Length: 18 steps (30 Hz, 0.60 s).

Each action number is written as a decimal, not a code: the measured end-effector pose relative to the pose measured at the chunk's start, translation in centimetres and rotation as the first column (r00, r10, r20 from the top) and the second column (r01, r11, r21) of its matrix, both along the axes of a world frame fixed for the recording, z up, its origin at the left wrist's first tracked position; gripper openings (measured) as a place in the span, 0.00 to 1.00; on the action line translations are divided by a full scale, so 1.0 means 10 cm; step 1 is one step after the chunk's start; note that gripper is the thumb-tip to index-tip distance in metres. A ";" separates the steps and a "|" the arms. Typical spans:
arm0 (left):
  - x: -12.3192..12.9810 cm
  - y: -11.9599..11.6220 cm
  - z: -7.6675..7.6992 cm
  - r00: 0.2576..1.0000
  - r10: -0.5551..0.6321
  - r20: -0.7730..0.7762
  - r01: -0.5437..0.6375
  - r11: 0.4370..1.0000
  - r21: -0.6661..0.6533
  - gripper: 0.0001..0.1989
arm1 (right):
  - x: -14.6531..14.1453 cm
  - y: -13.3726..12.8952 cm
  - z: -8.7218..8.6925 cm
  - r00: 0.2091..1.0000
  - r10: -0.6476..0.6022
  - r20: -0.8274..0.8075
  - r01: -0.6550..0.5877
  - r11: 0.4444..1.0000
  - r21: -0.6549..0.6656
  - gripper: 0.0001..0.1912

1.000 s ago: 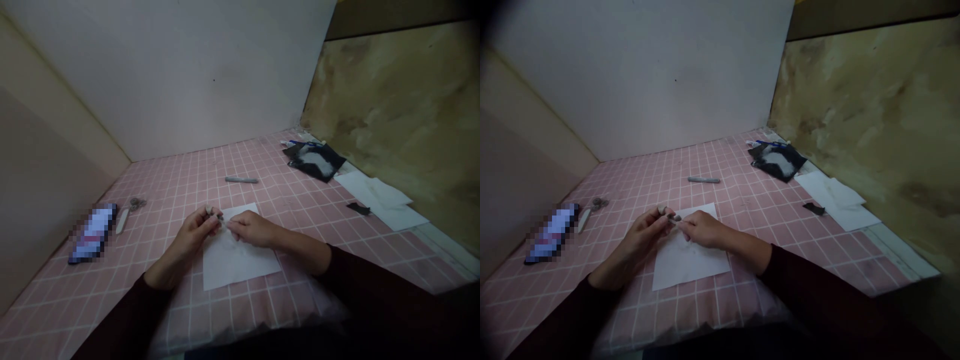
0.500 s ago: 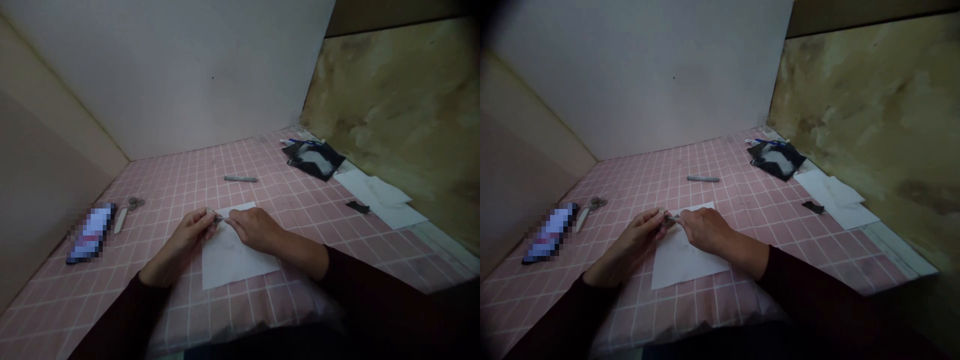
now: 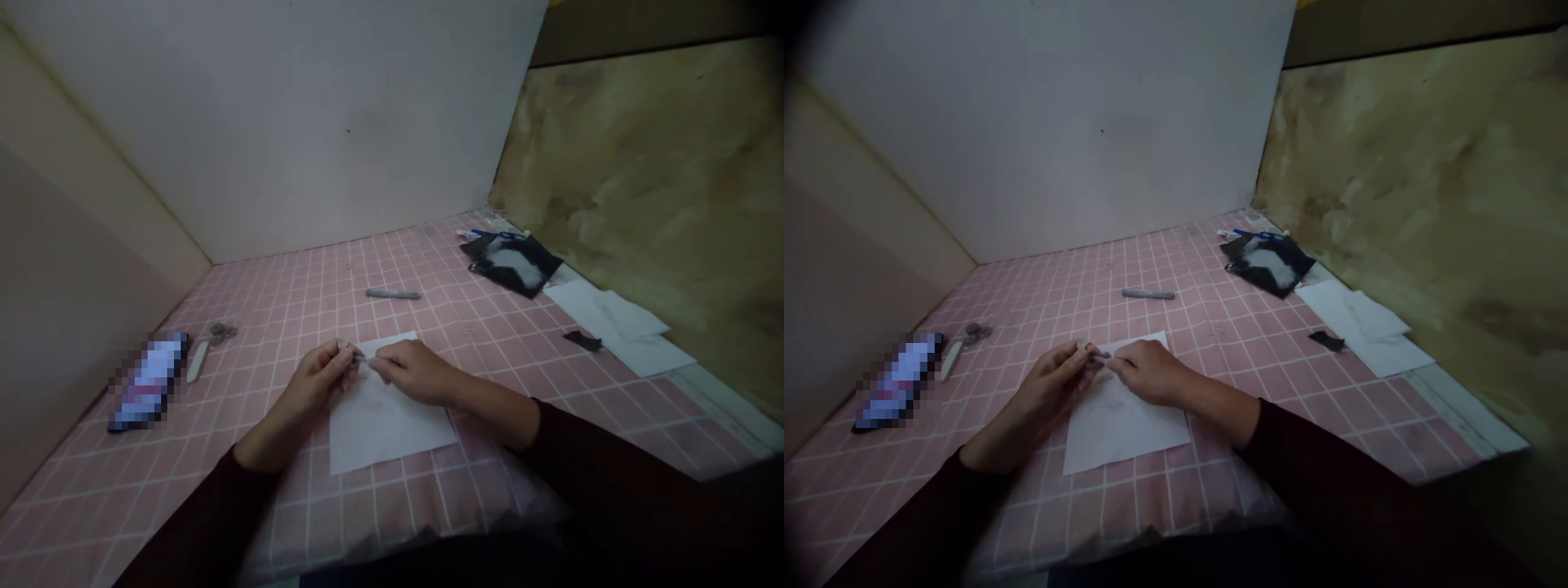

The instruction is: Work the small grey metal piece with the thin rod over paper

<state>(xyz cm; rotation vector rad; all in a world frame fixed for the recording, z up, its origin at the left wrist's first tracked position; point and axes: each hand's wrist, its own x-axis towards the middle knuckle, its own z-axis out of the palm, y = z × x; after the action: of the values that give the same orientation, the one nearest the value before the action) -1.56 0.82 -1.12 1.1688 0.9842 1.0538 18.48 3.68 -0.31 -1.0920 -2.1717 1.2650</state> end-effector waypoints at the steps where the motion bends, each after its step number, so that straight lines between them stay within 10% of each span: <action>1: -0.01 0.01 -0.01 1.000 -0.011 -0.004 0.011 1.000 -0.022 0.12 | -0.01 -0.01 -0.01 0.997 -0.048 0.059 0.036 0.983 0.182 0.17; 4: 0.00 0.02 0.00 1.000 -0.001 -0.002 0.001 0.999 -0.033 0.15 | -0.02 -0.04 0.01 0.988 -0.102 0.115 0.055 0.931 0.361 0.15; 8: 0.04 -0.01 0.05 0.998 0.048 0.032 -0.049 0.999 0.019 0.11 | -0.03 -0.02 0.04 0.998 0.010 -0.059 -0.023 0.977 -0.212 0.19; 10: 0.06 -0.03 0.06 0.996 0.071 0.052 -0.074 0.996 0.058 0.12 | -0.01 0.00 0.04 0.969 0.057 -0.240 -0.192 0.786 -0.588 0.19; 13: 0.06 -0.05 0.06 0.995 0.078 0.063 -0.084 0.991 0.101 0.11 | 0.01 0.03 0.02 0.902 0.064 -0.427 -0.395 0.524 -0.755 0.19; 15: 0.06 -0.04 0.04 0.996 0.078 0.046 -0.082 0.991 0.104 0.11 | 0.00 0.03 0.01 0.918 0.059 -0.391 -0.348 0.591 -0.728 0.19; 18: 0.04 -0.01 0.02 0.999 0.050 -0.013 -0.049 0.998 0.046 0.10 | -0.01 0.00 -0.01 0.990 0.043 -0.135 -0.092 0.918 -0.386 0.18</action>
<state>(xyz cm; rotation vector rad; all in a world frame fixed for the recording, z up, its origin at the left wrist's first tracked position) -1.21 0.68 -0.94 1.1962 1.0093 1.1139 18.36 3.72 -0.41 -1.0532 -1.9244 1.8061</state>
